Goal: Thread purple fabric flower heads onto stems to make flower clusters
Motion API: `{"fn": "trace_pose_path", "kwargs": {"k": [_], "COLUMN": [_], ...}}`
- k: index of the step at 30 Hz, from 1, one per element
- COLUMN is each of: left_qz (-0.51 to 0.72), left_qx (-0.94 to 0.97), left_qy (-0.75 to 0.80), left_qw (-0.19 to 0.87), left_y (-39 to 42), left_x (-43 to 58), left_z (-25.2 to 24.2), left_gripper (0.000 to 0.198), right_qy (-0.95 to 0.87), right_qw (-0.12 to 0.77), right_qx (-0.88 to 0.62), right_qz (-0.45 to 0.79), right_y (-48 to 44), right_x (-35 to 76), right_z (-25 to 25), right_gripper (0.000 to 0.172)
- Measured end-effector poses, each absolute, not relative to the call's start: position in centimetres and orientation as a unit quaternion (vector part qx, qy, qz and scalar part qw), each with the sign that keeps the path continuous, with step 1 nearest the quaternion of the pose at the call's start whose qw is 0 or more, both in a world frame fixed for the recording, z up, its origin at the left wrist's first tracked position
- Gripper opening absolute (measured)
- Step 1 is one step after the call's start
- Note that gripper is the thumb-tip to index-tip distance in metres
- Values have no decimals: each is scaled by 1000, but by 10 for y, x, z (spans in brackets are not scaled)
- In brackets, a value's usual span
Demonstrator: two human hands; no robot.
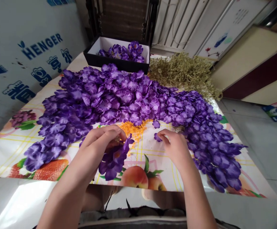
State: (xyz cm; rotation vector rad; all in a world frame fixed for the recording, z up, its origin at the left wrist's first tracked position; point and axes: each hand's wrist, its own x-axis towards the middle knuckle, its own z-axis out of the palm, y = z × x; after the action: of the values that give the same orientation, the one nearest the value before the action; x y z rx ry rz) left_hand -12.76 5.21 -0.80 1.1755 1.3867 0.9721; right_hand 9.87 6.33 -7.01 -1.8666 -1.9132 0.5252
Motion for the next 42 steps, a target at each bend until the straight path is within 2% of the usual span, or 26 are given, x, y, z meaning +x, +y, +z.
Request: {"fn": "trace_pose_path", "kwargs": {"k": [5,9,14,20,23,26,33,37,40,42], "left_qz": [390,369,268,223,215,218,212,192,197,217], "left_qx": [480,509,583,644,647,647,629,650,669,668], "left_qy": [558,567,537,534,539,544,545,555,577,571], "left_qw": [553,533,547,501,495,488,512,482,426,424], "left_y": [53,52,49,48,47,47,44,40,40,41], "left_x": [-129,-128,-122,-115,-114,-115,-112,-105,-102,-101], "left_z": [-5,-6,-6,-8,-9,-9,-11,-14,-15,-14], "left_gripper": [28,26,29,22,25,27,22,18,21,24], "right_qy": [-679,-646,-623,-633,-639,-637,-660,-686,-654,-602], "right_qw": [221,289,363,310,290,290,363,396,409,426], "right_qx": [-674,-673,-647,-668,-679,-678,-587,-519,-489,-479], "right_qz": [189,215,249,238,218,224,296,321,407,476], "right_y": [67,68,65,61,62,63,49,38,34,34], "right_x": [93,94,97,80,68,64,60,50,49,53], "right_z": [-81,-86,-80,-89,-98,-98,-59,-42,-39,-40], "right_gripper": [27,23,17,19,3,15,9,14,14,13]}}
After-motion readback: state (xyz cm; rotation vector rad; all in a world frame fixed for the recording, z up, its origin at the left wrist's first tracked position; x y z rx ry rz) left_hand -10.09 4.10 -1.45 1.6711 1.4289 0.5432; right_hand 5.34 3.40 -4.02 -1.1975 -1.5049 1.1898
